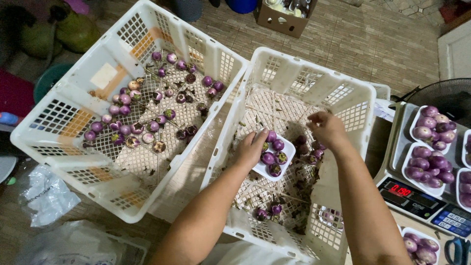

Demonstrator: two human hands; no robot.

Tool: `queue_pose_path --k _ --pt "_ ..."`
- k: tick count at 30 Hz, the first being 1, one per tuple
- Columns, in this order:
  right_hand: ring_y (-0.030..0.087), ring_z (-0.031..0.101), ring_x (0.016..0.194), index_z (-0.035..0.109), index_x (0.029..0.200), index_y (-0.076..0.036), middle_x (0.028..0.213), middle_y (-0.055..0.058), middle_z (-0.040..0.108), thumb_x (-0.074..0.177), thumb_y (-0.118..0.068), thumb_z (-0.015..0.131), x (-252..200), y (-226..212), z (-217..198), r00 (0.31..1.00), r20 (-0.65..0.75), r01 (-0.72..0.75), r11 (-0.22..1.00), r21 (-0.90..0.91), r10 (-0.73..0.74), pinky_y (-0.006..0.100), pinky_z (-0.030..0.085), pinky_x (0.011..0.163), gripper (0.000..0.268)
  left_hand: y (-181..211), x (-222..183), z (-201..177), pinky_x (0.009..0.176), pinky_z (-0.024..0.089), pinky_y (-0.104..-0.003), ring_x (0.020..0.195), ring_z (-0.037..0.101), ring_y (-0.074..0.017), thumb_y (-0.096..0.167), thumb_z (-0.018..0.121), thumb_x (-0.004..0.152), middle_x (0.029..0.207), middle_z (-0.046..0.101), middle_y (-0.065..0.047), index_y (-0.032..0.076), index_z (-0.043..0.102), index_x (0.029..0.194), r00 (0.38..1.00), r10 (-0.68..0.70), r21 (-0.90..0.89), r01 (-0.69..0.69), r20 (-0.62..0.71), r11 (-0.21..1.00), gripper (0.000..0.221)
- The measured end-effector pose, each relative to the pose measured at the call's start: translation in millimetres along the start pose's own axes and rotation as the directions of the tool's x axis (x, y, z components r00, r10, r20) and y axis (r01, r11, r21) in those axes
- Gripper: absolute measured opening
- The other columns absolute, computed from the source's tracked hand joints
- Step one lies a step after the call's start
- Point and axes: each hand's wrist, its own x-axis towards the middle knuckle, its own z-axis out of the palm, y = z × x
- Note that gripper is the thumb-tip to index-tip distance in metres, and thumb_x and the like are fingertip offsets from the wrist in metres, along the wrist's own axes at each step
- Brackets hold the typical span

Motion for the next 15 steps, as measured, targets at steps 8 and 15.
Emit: queue_pose_path --k 8,15 --pt "0.031 0.075 0.105 0.08 0.11 -0.029 0.101 0.005 0.081 0.079 -0.04 0.081 0.8 26.6 51.4 0.979 0.167 -0.079 0.971 -0.226 0.118 0.043 0.059 0.09 0.033 9.7 -7.1 5.6 0.117 0.036 -0.049 0.139 0.05 -0.0393 0.076 0.033 0.094 0.133 0.066 -0.019 0.015 0.066 0.122 1.0 -0.026 -0.085 0.026 -0.004 0.996 0.075" --pt "0.03 0.071 0.116 0.07 0.129 -0.03 0.114 0.007 0.079 0.051 -0.045 0.1 -1.2 37.4 39.6 0.915 0.313 -0.17 0.947 -0.274 0.255 0.044 0.058 0.099 0.084 2.7 -3.8 -1.8 0.114 0.039 -0.046 0.136 0.053 -0.0371 0.083 0.043 0.087 0.13 0.067 -0.016 0.019 0.065 0.127 0.999 -0.035 -0.048 0.034 -0.031 0.998 0.078"
